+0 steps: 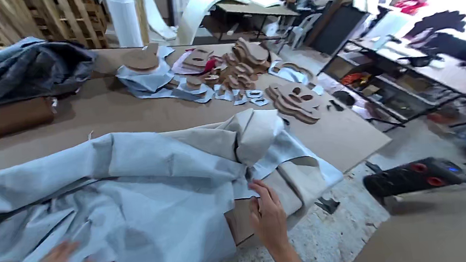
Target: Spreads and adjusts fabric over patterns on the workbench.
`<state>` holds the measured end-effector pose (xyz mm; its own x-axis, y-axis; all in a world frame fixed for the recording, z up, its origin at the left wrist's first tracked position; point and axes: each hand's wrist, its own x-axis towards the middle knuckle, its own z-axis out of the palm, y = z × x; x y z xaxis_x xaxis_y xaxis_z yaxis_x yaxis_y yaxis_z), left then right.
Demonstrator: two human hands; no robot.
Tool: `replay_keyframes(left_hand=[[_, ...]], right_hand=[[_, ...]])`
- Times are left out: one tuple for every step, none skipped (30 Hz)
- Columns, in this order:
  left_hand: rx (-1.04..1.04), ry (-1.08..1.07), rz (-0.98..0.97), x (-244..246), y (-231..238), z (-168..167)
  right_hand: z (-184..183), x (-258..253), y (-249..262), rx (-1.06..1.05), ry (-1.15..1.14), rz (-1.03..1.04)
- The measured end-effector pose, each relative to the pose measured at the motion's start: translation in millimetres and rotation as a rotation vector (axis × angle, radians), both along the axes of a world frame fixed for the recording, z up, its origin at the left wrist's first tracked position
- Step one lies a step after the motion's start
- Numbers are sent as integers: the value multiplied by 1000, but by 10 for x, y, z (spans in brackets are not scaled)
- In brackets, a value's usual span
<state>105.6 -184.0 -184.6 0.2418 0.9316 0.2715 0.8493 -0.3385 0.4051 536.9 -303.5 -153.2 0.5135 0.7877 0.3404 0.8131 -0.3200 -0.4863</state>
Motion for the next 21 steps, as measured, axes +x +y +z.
replay_keyframes(left_hand=[[-27,-8,-73,198,39,-36],[-42,8,-106,380,97,-94],[-55,39,-131,533,153,-159],[-73,83,-161,649,196,-239],[-90,133,-196,743,262,-323],[-98,196,-220,811,345,-421],[-115,255,-233,843,400,-526],[-123,292,-235,849,421,-623],[-134,315,-221,837,418,-691],[-144,328,-203,834,454,-713],[-154,335,-185,842,540,-704],[-174,340,-171,844,634,-684],[-185,342,-160,853,761,-667],[-185,348,-149,869,921,-654],[-186,349,-141,879,1074,-639],[-191,344,-143,885,1224,-620],[-193,340,-144,889,1361,-609],[-198,339,-145,891,1465,-607],[-210,338,-147,905,1547,-595],[-225,339,-142,927,1618,-573],[-235,345,-139,941,1665,-561]], right_hand=[[-9,-187,76,19,30,126],[-51,-340,188,-36,70,242],[-130,-461,306,-142,87,325],[-243,-546,411,-264,79,374],[-379,-587,536,-386,54,396],[-550,-601,665,-455,0,398],[-734,-611,748,-468,-71,387],[-887,-624,785,-437,-140,378],[-961,-634,809,-432,-176,384],[-972,-620,887,-437,-184,398],[-959,-597,1015,-436,-175,418],[-945,-586,1144,-448,-156,429],[-926,-580,1289,-471,-143,421],[-895,-572,1460,-504,-131,405],[-840,-568,1619,-555,-87,404],[-798,-557,1772,-576,-49,417],[-761,-545,1920,-592,-17,439],[-755,-531,2041,-600,-2,460],[-751,-512,2138,-610,2,480],[-742,-493,2219,-621,6,491],[-737,-479,2275,-629,1,497]])
